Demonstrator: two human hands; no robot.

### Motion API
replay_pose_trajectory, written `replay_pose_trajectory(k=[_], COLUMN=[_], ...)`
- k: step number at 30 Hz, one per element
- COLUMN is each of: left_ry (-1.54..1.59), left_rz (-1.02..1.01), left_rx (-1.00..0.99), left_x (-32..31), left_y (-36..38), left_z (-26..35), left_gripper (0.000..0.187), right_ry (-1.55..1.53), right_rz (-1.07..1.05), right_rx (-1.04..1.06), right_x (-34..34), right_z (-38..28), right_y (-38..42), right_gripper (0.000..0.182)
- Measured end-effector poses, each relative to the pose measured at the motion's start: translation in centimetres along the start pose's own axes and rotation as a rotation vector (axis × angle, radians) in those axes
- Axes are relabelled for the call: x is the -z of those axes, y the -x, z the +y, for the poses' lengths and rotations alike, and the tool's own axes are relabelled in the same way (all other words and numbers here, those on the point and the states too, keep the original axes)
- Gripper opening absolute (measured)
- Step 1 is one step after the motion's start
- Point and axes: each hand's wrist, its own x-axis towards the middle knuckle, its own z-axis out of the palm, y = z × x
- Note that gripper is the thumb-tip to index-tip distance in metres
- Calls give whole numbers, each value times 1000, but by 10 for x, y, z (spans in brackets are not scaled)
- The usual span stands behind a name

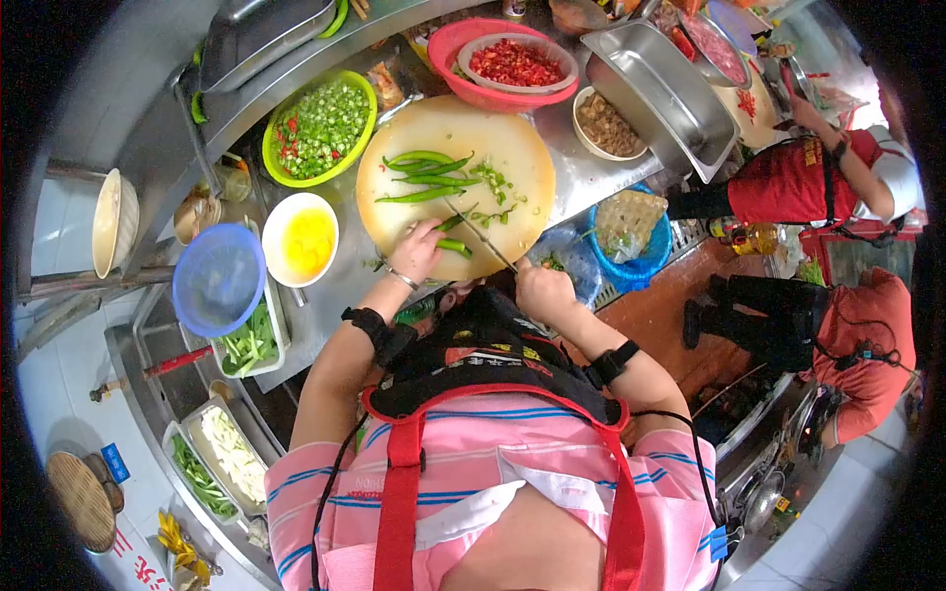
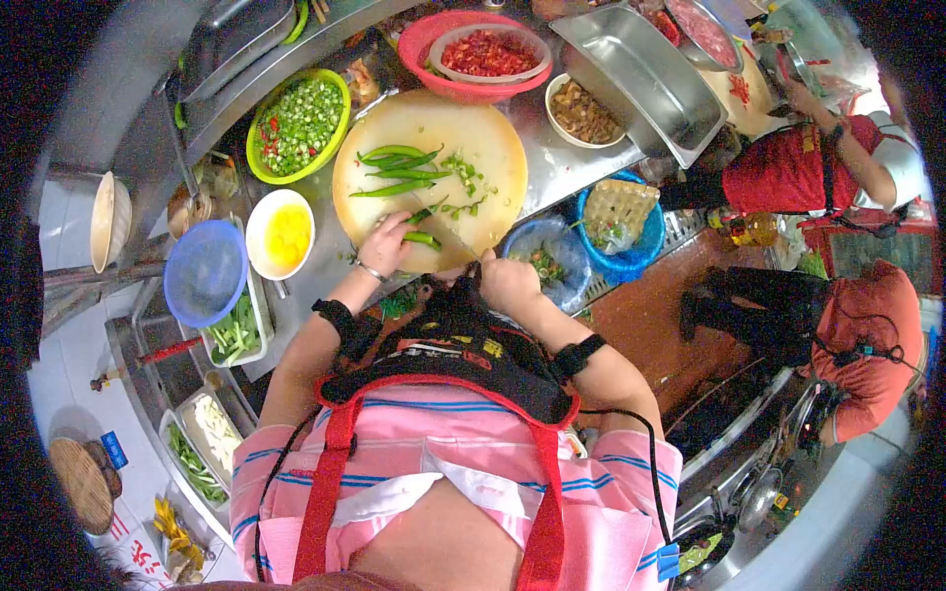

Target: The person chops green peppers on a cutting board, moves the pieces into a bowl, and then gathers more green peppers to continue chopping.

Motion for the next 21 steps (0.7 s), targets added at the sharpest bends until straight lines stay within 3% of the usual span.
replay_pose_trajectory(k=[5, 6, 10, 11, 13, 17, 19, 21], left_ry=[-130, -130, -111, -110, -46, 104, 365, 419], left_rz=[22, -62, -64, -70, -189, -315, -269, -232], left_rx=[-39, 12, 78, 79, 75, 109, -49, -102], left_x=[15, 27, 55, 48, 30, -57, -60, -50], left_y=[-10, -14, -27, -34, -50, -70, -71, -78], left_z=[-33, -30, 20, 28, 48, 74, 122, 132], left_gripper=[24, 29, 39, 39, 37, 42, 40, 38], right_ry=[-23, -67, -174, -163, -245, -461, -528, -545], right_rz=[-144, -108, 47, 160, 175, 386, 467, 469], right_rx=[-63, -38, -72, -95, -234, -332, -369, -371], right_x=[10, 11, 25, 13, 18, 29, 22, 23], right_z=[10, 14, 35, 50, 66, 89, 96, 96], right_y=[16, 20, 50, 55, 61, 67, 68, 68], right_gripper=[18, 19, 24, 25, 23, 21, 22, 24])
